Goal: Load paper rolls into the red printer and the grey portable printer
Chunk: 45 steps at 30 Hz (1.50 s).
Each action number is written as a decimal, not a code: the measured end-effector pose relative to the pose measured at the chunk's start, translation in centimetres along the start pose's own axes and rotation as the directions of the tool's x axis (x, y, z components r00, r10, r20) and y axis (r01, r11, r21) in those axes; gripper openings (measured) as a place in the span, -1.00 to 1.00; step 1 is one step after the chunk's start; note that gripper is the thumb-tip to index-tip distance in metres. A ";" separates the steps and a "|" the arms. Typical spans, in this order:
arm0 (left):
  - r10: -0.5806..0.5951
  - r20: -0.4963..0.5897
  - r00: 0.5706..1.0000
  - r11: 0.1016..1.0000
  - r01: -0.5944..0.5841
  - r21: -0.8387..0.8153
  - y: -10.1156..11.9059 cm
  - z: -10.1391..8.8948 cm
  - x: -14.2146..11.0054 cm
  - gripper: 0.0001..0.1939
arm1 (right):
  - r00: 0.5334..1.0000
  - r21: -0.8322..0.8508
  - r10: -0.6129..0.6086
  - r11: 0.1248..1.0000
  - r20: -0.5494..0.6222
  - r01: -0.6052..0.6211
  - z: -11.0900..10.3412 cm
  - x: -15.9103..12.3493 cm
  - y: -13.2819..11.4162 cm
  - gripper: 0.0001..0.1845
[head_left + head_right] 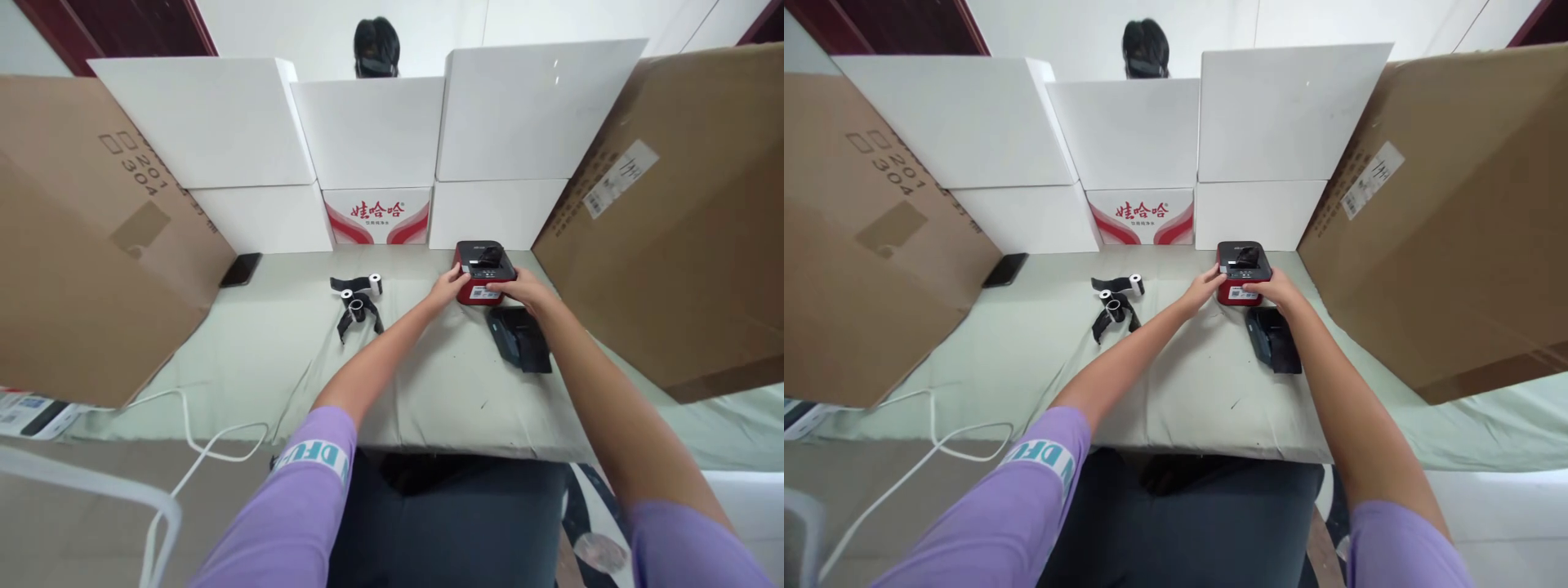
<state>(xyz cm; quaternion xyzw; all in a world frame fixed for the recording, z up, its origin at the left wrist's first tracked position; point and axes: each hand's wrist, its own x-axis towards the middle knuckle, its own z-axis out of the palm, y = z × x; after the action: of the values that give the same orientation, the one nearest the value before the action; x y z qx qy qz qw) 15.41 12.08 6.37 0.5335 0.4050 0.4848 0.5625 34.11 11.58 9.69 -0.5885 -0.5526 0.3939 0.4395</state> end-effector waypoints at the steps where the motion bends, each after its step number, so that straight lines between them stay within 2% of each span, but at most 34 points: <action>1: 0.004 -0.012 1.000 1.000 -0.004 -0.005 0.1 -0.8 -0.7 -0.32 | 0.999 -0.020 -0.033 0.999 -0.011 0.033 0.5 -0.3 -0.2 -0.52; 5: 0.110 -0.113 0.987 0.994 -0.106 0.039 0.7 -4.3 -4.4 -0.38 | 0.989 -0.091 -0.144 0.985 0.018 0.145 3.6 -2.3 -1.1 -0.43; 8: 0.166 -0.159 0.973 0.972 -0.135 0.191 0.9 -7.2 -8.2 -0.44 | 0.981 -0.097 -0.178 0.978 0.072 0.184 6.4 -5.4 -1.3 -0.38; 11: 0.133 -0.170 0.976 0.951 -0.077 0.300 0.8 -9.4 -12.2 -0.47 | 0.982 -0.136 -0.169 0.974 0.089 0.180 8.8 -9.0 -1.1 -0.38; 14: 0.083 -0.194 0.978 0.976 -0.041 0.212 0.7 -10.1 -14.0 -0.49 | 0.983 -0.156 -0.177 0.971 0.041 0.181 10.2 -11.3 -0.9 -0.36; 16: 0.049 -0.272 0.961 0.994 -0.021 0.104 1.0 -9.9 -13.7 -0.52 | 0.990 -0.096 -0.142 0.985 0.010 0.142 10.7 -11.3 -0.7 -0.32; 19: -0.028 -0.373 0.928 0.999 0.021 -0.024 2.1 -9.0 -12.0 -0.49 | 0.998 0.174 -0.003 0.985 -0.055 0.012 11.2 -9.0 -0.3 -0.40; 22: -0.092 -0.350 0.932 0.990 0.049 -0.130 3.3 -8.3 -10.8 -0.27 | 0.968 0.507 0.159 0.861 -0.193 -0.040 12.1 -5.2 0.5 -0.52; 25: -0.140 -0.348 0.927 0.980 0.080 -0.182 3.7 -8.3 -10.6 -0.13 | 0.924 0.708 0.289 0.706 -0.249 -0.030 13.4 -2.3 1.8 -0.65; 26: -0.157 -0.348 0.924 0.977 0.094 -0.191 3.7 -8.4 -10.6 -0.10 | 0.923 0.742 0.295 0.670 -0.248 -0.014 13.8 -1.8 2.3 -0.69; 28: -0.185 -0.338 0.923 0.972 0.120 -0.204 3.5 -8.6 -10.7 -0.08 | 0.938 0.758 0.229 0.650 -0.260 0.051 14.3 -1.4 3.3 -0.72; 31: -0.204 -0.320 0.925 0.967 0.140 -0.214 3.1 -8.7 -10.7 -0.11 | 0.962 0.708 0.072 0.691 -0.264 0.142 14.5 -1.6 4.5 -0.65; 33: -0.192 -0.319 0.928 0.972 0.135 -0.192 2.9 -8.7 -10.7 -0.15 | 0.964 0.678 0.024 0.715 -0.267 0.170 14.4 -1.8 4.9 -0.61; 35: -0.124 -0.321 0.939 0.990 0.096 -0.103 3.1 -8.8 -10.8 -0.19 | 0.962 0.669 0.023 0.723 -0.273 0.173 14.4 -1.7 5.0 -0.61; 37: 0.016 -0.337 0.941 0.995 0.018 0.095 3.6 -9.0 -10.6 -0.29 | 0.959 0.667 0.027 0.724 -0.280 0.175 14.5 -1.5 5.0 -0.62; 39: 0.181 -0.309 0.934 0.913 -0.043 0.406 4.6 -9.6 -9.8 -0.45 | 0.960 0.672 0.029 0.720 -0.279 0.173 14.6 -1.3 5.0 -0.63; 41: 0.272 -0.160 0.949 0.691 -0.077 0.719 5.7 -10.3 -8.3 -0.57 | 0.962 0.678 0.024 0.715 -0.272 0.174 14.6 -1.2 5.0 -0.64; 43: 0.208 0.095 0.973 0.415 -0.176 0.893 6.7 -10.8 -6.0 -0.64 | 0.964 0.674 0.017 0.718 -0.266 0.174 14.6 -1.1 5.1 -0.65; 45: 0.047 0.308 0.950 0.226 -0.310 0.924 7.1 -11.0 -3.7 -0.67 | 0.963 0.657 0.007 0.732 -0.269 0.178 14.6 -1.0 5.2 -0.66</action>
<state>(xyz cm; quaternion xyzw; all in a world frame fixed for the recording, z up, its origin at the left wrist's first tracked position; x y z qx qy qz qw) 3.19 10.49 12.11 0.8564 0.4886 0.1355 0.0977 21.75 11.80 0.23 -0.4077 -0.3376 0.4682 0.7076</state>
